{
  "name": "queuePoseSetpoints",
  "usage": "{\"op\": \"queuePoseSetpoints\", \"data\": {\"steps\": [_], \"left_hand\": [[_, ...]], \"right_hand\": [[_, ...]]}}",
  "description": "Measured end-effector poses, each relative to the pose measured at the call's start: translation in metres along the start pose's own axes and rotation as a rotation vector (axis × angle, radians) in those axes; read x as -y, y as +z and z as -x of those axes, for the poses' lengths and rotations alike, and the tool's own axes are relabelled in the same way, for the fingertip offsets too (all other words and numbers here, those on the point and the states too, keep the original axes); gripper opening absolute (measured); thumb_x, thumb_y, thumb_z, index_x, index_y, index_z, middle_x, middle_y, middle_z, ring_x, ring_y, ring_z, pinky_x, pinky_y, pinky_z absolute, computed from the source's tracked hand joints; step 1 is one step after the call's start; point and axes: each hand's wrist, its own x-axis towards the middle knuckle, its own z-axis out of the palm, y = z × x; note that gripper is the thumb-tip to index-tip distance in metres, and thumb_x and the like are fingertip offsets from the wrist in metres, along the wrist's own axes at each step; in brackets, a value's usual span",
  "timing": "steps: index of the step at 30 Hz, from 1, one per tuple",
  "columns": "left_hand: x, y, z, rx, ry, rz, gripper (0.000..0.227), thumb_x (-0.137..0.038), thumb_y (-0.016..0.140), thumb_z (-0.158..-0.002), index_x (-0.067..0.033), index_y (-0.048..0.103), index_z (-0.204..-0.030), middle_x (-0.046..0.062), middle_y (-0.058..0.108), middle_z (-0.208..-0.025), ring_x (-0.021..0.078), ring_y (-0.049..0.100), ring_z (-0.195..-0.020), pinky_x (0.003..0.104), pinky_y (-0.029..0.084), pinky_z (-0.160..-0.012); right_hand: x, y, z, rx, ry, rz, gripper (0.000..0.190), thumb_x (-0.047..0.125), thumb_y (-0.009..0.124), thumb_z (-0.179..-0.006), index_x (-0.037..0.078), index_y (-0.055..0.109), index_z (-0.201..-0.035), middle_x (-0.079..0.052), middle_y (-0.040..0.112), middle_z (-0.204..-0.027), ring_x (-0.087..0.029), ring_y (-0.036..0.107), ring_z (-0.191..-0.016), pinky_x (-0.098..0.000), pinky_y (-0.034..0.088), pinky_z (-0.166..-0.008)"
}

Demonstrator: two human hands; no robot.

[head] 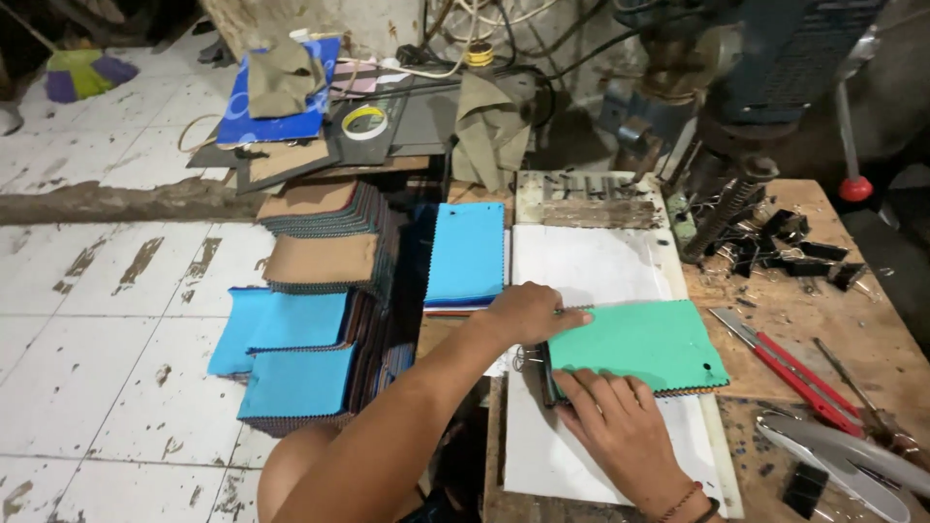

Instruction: The person is using a manual drill press to drill holes into stacks of fabric or paper swatches for sample books.

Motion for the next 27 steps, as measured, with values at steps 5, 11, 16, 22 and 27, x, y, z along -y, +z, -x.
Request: {"op": "queuePoseSetpoints", "data": {"steps": [5, 11, 16, 22, 27], "left_hand": [[-0.001, 0.003, 0.003, -0.005, -0.032, 0.05, 0.07, -0.075, 0.04, -0.091, -0.0088, 0.056, -0.074, 0.008, 0.059, -0.071, 0.025, 0.057, -0.063, 0.039, 0.04, -0.057], [0.0, 0.006, 0.005, -0.02, -0.03, 0.082, 0.069, -0.069, 0.034, -0.098, -0.0081, 0.055, -0.072, 0.011, 0.061, -0.07, 0.0279, 0.059, -0.065, 0.041, 0.044, -0.059], [0.001, -0.004, 0.043, -0.133, -0.04, 0.32, 0.049, -0.044, 0.03, -0.108, -0.0059, 0.06, -0.116, 0.016, 0.068, -0.105, 0.0321, 0.064, -0.092, 0.044, 0.049, -0.075], [0.017, 0.028, 0.123, -0.692, 0.098, 0.37, 0.027, -0.025, 0.045, -0.106, -0.0052, 0.061, -0.116, 0.015, 0.07, -0.111, 0.0359, 0.065, -0.102, 0.05, 0.05, -0.081], [0.023, 0.053, 0.161, -0.486, -0.1, 0.395, 0.02, -0.028, 0.053, -0.104, -0.0133, 0.067, -0.103, 0.007, 0.072, -0.093, 0.0276, 0.071, -0.071, 0.043, 0.053, -0.061]], "right_hand": [[-0.001, 0.003, -0.003, 0.04, -0.064, 0.11, 0.045, 0.042, 0.064, -0.097, 0.016, 0.061, -0.134, -0.002, 0.063, -0.117, -0.019, 0.061, -0.098, -0.0379, 0.046, -0.081], [0.002, 0.008, -0.009, 0.073, -0.096, 0.131, 0.045, 0.036, 0.067, -0.094, 0.021, 0.06, -0.136, -0.004, 0.062, -0.125, -0.022, 0.061, -0.103, -0.0396, 0.048, -0.084], [0.002, 0.006, -0.011, 0.069, -0.103, 0.083, 0.044, 0.032, 0.07, -0.091, 0.025, 0.058, -0.132, -0.004, 0.061, -0.121, -0.023, 0.059, -0.092, -0.0378, 0.047, -0.075], [-0.001, 0.002, -0.017, 0.123, -0.176, 0.08, 0.038, 0.014, 0.065, -0.088, 0.03, 0.057, -0.122, -0.01, 0.057, -0.123, -0.028, 0.058, -0.092, -0.0396, 0.048, -0.074], [-0.008, 0.007, -0.023, 0.4, -0.293, 0.161, 0.043, 0.011, 0.062, -0.086, 0.027, 0.052, -0.125, -0.017, 0.05, -0.133, -0.035, 0.056, -0.092, -0.0461, 0.051, -0.074]]}}
